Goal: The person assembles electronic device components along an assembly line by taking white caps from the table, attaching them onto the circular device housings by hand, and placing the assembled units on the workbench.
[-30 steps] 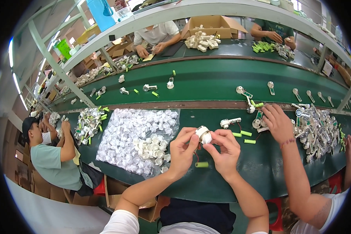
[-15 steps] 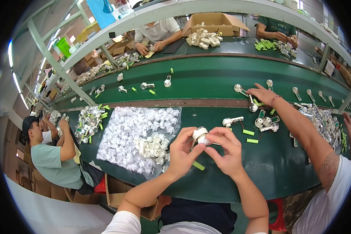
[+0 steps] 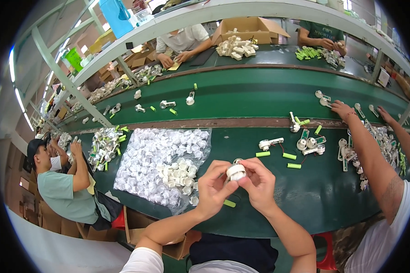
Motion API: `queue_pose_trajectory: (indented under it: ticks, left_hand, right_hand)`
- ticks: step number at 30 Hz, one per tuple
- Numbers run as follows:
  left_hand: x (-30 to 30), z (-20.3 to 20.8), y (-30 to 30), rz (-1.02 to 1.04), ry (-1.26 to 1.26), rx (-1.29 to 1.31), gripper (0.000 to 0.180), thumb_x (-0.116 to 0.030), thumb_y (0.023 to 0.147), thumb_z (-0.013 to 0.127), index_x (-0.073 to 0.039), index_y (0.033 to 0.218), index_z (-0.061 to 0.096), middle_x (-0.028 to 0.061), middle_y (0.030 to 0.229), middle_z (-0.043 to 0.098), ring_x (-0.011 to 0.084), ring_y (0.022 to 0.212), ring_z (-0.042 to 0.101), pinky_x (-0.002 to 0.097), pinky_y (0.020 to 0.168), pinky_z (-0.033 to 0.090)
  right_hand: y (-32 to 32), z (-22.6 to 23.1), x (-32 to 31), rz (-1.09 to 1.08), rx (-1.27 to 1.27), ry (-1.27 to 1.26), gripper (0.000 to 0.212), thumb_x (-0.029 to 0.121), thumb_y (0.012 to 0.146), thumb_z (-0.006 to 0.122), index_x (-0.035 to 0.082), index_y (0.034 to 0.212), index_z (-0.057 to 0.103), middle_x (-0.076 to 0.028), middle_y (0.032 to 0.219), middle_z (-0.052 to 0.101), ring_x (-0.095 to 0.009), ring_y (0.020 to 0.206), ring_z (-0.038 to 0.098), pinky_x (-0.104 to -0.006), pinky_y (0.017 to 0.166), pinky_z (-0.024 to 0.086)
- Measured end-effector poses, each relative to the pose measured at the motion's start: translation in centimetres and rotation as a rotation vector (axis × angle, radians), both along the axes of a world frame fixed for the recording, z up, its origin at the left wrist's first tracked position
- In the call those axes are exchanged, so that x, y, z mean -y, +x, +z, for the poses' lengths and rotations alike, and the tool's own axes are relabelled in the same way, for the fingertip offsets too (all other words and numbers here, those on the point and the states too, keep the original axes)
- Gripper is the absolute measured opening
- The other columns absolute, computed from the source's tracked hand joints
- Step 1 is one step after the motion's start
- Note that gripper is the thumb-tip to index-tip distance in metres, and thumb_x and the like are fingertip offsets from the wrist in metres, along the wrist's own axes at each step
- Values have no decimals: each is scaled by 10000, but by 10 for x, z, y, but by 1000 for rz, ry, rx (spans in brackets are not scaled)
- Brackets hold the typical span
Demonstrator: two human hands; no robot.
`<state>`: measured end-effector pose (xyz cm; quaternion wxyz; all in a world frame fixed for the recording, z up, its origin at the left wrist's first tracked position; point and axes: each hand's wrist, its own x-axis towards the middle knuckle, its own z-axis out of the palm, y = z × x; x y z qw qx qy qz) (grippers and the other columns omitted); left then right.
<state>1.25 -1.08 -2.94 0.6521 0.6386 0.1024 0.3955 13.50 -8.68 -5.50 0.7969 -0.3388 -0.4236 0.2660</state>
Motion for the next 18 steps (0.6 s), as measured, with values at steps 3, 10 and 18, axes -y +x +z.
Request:
queue_pose_trajectory:
  ticks: [3,10,18]
  left_hand:
    - [-23,0,24,13,-108,-198,229,-70,895,689,37,1092,647,61,1075,558,130,983,561,290,871,483]
    - [-191,1,148,513,-116,-311,491,-430,869,711,44,994,678,83,831,663,173,746,600,360,647,487]
    - [-111,-33,78,-109,941,-788,640,-378,766,786,-25,1257,576,169,1251,568,353,1181,534,442,982,464]
  right_hand:
    - [12,-9,-16,-104,-45,-192,371,57,916,680,-76,1244,569,-116,1135,576,-181,1054,614,-292,879,523]
    - [135,-16,-14,-906,780,-722,507,263,888,684,-25,1289,566,-244,1382,485,-391,1233,515,-446,1015,442]
    - [245,-34,2,-639,1258,-978,535,469,901,604,202,1364,571,-146,1522,396,-403,1390,355,-498,1140,292]
